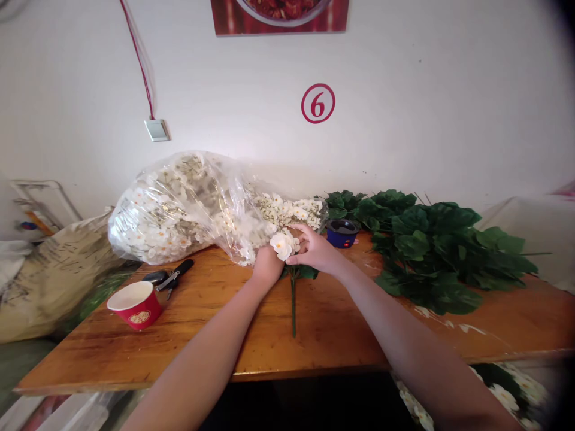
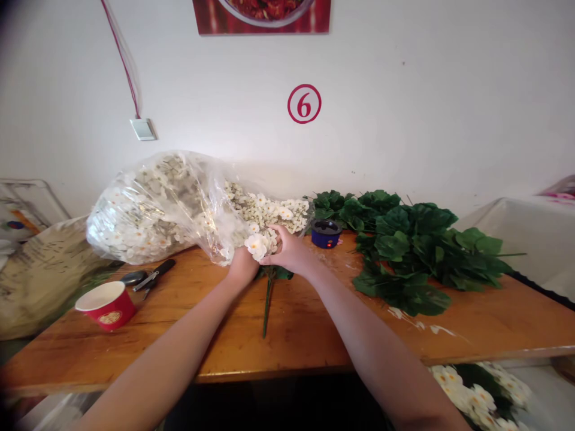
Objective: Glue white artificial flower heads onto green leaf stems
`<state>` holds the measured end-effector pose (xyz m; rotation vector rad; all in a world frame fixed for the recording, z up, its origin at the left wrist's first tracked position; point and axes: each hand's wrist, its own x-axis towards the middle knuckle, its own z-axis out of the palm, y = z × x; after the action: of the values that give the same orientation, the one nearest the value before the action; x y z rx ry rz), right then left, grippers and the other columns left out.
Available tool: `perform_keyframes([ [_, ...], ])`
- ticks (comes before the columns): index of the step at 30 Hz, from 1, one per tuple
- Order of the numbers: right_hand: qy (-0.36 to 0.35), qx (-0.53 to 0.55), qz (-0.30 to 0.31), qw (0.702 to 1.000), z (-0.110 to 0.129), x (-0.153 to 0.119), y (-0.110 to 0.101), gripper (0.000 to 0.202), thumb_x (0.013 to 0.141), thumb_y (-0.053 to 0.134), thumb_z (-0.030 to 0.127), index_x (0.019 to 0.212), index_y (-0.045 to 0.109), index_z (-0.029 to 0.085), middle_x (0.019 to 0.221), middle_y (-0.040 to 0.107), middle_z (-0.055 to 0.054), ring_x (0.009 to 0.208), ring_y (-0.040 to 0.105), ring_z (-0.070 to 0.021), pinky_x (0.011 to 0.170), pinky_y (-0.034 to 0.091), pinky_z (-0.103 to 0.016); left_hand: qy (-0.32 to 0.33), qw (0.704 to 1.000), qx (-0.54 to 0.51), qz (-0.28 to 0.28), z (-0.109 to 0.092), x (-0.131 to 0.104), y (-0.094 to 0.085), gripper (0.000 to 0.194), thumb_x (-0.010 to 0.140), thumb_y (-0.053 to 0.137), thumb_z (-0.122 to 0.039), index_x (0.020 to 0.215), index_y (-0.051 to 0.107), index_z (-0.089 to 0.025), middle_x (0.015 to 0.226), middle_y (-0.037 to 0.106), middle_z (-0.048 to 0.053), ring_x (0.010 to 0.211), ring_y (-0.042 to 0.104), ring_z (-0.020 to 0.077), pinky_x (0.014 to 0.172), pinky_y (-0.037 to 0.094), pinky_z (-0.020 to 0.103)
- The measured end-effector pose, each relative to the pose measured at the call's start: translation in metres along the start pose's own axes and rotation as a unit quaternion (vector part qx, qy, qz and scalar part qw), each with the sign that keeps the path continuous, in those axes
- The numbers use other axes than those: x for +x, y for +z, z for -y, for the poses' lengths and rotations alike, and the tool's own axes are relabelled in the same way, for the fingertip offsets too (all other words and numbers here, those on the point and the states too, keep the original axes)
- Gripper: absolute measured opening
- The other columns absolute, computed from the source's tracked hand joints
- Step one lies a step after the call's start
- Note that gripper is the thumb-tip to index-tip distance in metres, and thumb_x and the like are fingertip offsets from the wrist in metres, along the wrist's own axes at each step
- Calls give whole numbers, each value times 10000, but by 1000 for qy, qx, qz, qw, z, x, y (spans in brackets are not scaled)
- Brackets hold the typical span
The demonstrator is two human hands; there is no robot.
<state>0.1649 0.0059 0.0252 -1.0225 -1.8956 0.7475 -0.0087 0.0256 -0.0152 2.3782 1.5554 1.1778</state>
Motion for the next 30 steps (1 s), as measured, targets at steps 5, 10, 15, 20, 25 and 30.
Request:
perform_keyframes([
  [5, -78, -117, -32, 990, 5, -3, 17, 458, 691, 779, 277, 1136, 684, 225, 879, 660, -39, 655, 559, -149, 666, 429, -294, -14, 991, 115, 66, -4, -1, 0, 262, 861, 479, -179, 976, 714, -158, 969, 726, 127, 901, 672, 251, 810, 500, 337],
  [10, -150, -135, -76, 976, -2, 1, 30, 98, 770, 696, 167, 682, 711, 206, 754, 652, -41, 747, 579, -180, 705, 427, -298, -33, 988, 130, 74, -7, -2, 1, 252, 883, 464, -215, 902, 706, -146, 903, 720, 139, 854, 675, 256, 752, 480, 332],
  [15, -122, -73, -157, 977, 4, 4, -2, 140, 784, 665, 186, 650, 702, 201, 743, 689, -33, 704, 616, -166, 696, 461, -287, -56, 998, -6, 4, -12, -8, 2, 270, 864, 557, -330, 1060, 623, -156, 789, 700, 61, 735, 654, 187, 677, 460, 274],
  [20, 44, -23, -271, 961, 2, 24, -84, 152, 722, 726, 287, 775, 744, 145, 685, 704, -58, 567, 620, -173, 576, 483, -285, -41, 999, -18, -18, -18, -13, 3, 386, 873, 554, -438, 1134, 600, -157, 843, 691, 69, 843, 636, 204, 770, 466, 313],
  [25, 150, -226, -186, 944, -17, 60, -145, 142, 682, 752, 217, 760, 755, 98, 589, 684, -90, 582, 646, -184, 598, 482, -260, 46, 999, 28, -3, -24, -15, 3, 420, 943, 411, -465, 944, 700, -160, 957, 691, 116, 969, 593, 226, 935, 410, 369],
  [30, 198, -384, -82, 898, -43, 83, -160, 58, 683, 730, 172, 695, 743, 117, 556, 671, -76, 587, 640, -170, 621, 474, -240, 56, 996, 66, 16, -33, -20, -1, 504, 955, 330, -512, 912, 732, -212, 971, 667, 87, 1005, 534, 239, 923, 380, 404],
])
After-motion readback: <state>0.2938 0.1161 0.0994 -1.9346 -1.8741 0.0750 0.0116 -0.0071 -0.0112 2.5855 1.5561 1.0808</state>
